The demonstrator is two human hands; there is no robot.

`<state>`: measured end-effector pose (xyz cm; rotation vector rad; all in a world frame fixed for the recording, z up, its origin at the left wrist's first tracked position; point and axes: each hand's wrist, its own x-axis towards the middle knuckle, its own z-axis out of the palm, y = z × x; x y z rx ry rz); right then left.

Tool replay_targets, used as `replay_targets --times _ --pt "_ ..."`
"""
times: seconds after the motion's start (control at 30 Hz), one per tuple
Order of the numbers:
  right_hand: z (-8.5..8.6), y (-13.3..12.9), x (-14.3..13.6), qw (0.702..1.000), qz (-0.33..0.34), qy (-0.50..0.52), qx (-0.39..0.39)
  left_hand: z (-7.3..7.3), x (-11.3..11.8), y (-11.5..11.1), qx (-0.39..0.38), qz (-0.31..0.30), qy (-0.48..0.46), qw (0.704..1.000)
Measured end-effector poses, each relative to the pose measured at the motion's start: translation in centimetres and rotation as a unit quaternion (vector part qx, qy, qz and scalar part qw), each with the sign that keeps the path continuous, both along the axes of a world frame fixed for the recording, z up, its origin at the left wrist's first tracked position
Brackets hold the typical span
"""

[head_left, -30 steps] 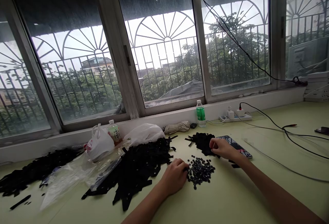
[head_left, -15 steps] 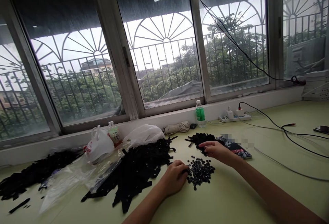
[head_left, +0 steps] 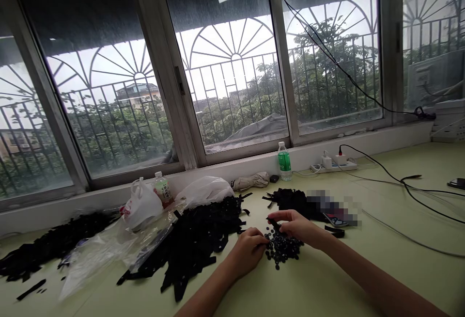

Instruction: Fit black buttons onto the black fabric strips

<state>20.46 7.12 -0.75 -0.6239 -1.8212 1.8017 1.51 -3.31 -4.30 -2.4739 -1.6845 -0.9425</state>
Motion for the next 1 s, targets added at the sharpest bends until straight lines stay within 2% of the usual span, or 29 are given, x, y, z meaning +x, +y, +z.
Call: replay_targets --times 0.17,0.53,0.8,1.0 --pt "0.0 -0.5 -0.1 0.999 0.006 -0.008 0.034 0.1 0.0 0.0 -0.007 0.005 0.002 1.000" --pt "-0.5 -1.4 -1.0 1.000 0.022 -0.007 -0.004 0.7 0.5 -0.4 -0.026 0.005 0.001 1.000" --pt "-0.7 -1.4 -1.0 0.999 0.034 -0.017 0.018 1.3 0.8 -0.7 -0.041 0.000 0.010 0.999" --pt "-0.9 -1.3 -1.0 0.999 0.031 -0.026 0.031 1.0 0.7 -0.4 -0.054 0.018 -0.006 0.998"
